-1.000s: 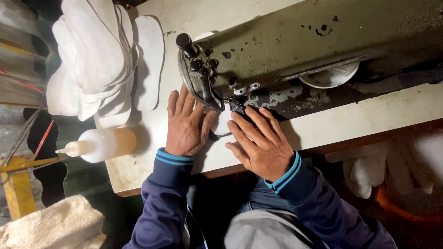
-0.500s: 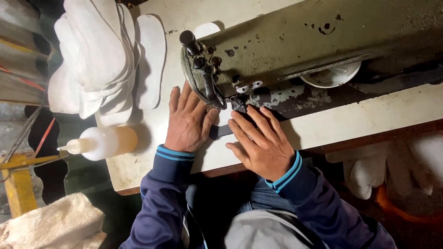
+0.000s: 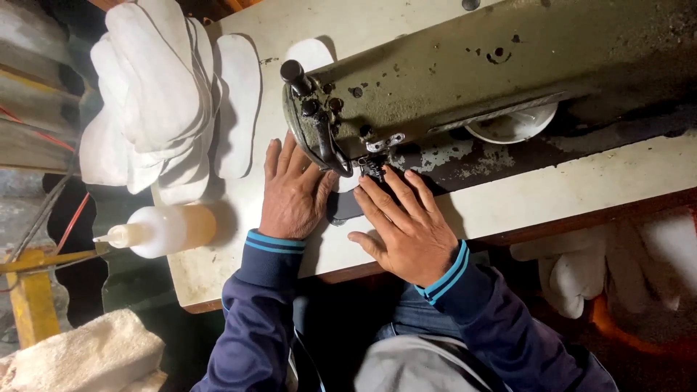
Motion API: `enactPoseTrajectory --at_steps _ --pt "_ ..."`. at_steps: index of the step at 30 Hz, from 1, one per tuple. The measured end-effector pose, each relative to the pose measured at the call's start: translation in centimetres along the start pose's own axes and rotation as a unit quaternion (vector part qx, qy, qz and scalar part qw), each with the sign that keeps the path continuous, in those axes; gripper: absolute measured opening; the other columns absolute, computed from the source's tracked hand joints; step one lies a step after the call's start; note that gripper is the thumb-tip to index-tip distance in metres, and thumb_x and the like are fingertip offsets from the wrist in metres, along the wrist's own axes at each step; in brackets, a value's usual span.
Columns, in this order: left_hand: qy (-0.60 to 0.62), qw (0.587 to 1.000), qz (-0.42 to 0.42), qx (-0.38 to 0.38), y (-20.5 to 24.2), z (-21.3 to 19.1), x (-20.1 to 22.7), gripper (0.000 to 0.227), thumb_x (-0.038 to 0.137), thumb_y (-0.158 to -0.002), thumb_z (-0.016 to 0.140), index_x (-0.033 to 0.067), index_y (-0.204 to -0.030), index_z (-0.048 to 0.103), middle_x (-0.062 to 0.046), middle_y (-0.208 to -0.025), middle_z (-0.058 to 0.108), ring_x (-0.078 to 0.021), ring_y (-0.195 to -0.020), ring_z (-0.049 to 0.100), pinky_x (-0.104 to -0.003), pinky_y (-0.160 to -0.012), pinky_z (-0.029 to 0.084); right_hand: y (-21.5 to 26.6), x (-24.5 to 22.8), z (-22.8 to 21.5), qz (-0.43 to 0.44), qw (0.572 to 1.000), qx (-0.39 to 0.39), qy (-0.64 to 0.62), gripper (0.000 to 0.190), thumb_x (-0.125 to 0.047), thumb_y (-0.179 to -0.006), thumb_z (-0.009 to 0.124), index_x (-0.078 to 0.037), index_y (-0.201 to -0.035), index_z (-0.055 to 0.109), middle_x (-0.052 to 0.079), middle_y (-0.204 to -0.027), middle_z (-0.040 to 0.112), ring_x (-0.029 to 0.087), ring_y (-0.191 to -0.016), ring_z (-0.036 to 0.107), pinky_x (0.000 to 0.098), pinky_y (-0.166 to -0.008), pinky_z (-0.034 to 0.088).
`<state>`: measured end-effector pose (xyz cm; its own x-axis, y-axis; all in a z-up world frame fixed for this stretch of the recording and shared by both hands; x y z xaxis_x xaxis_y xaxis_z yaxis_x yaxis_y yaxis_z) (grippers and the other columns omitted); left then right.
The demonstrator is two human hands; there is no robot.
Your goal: Stitching the edges of shoe insoles using an industrial sewing machine at a workbench.
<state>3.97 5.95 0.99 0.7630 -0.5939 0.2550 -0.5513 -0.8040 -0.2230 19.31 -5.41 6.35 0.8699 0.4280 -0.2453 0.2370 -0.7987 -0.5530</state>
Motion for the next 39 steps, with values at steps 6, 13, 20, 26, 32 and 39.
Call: enactPoseTrajectory --at_steps 6,13,20,26,32,39 --pt "0.003 1.000 -0.005 0.022 0.1 -0.5 0.3 0.044 0.046 -0.107 0.050 0.0264 -0.145 0.060 -0.010 -0.163 0.039 -0.0356 -0.156 0.021 -0.058 -0.125 0.016 -0.2 0.0 -0.2 -0.003 1.000 -0.003 -0.004 0.053 -0.048 -0.103 0.056 -0.006 -0.133 0.067 0.014 -0.143 0.062 0.039 -0.137 0.054 0.0567 -0.120 0.032" --pt "0.002 0.999 -0.032 0.033 1.1 -0.9 0.6 0.040 0.047 -0.106 0.051 0.0281 -0.136 0.067 -0.011 -0.163 0.039 -0.0370 -0.155 0.024 -0.061 -0.123 0.018 -0.1 0.1 -0.1 -0.003 1.000 -0.007 -0.017 0.054 -0.047 -0.102 0.057 -0.005 -0.134 0.066 0.016 -0.144 0.062 0.040 -0.138 0.052 0.0584 -0.120 0.031" --pt "-0.033 0.997 -0.054 0.043 2.6 -1.6 1.4 0.036 0.048 -0.105 0.053 0.0260 -0.126 0.072 -0.016 -0.160 0.044 -0.0403 -0.153 0.028 -0.065 -0.121 0.016 0.0 0.2 -0.2 0.001 1.000 -0.001 -0.023 0.053 -0.046 -0.101 0.058 -0.004 -0.132 0.067 0.016 -0.143 0.062 0.040 -0.139 0.052 0.0578 -0.120 0.031" --pt "-0.038 0.996 -0.075 0.036 3.6 -1.8 1.9 0.038 0.047 -0.104 0.054 0.0318 -0.136 0.067 -0.014 -0.160 0.045 -0.0393 -0.153 0.028 -0.066 -0.122 0.013 -0.1 0.2 -0.2 -0.001 1.000 0.000 -0.024 0.052 -0.045 -0.101 0.059 -0.004 -0.131 0.068 0.016 -0.142 0.063 0.040 -0.138 0.053 0.0575 -0.120 0.032" --pt "-0.034 0.995 -0.086 0.027 4.4 -2.0 2.6 0.041 0.045 -0.103 0.056 0.0326 -0.142 0.063 -0.015 -0.157 0.049 -0.0396 -0.151 0.033 -0.067 -0.121 0.013 -0.2 0.1 -0.3 -0.001 1.000 0.001 -0.023 0.051 -0.045 -0.101 0.060 -0.004 -0.130 0.068 0.016 -0.141 0.063 0.040 -0.137 0.054 0.0574 -0.119 0.033" --pt "-0.060 0.993 -0.094 0.034 5.4 -2.8 4.3 0.044 0.047 -0.103 0.056 0.0322 -0.143 0.063 -0.015 -0.150 0.055 -0.0380 -0.146 0.042 -0.065 -0.121 0.017 -0.3 0.0 -0.3 0.004 1.000 0.004 -0.022 0.050 -0.045 -0.101 0.060 -0.005 -0.129 0.069 0.014 -0.141 0.064 0.039 -0.135 0.056 0.0569 -0.118 0.034"
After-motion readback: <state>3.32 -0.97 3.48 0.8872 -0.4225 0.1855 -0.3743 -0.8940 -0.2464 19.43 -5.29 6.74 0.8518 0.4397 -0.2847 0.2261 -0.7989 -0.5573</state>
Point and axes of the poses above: each hand's wrist, its own y-axis away from the middle knuckle, its own z-axis out of the palm, x = y × z, the point moved 7 cm from there along -y, towards the middle knuckle
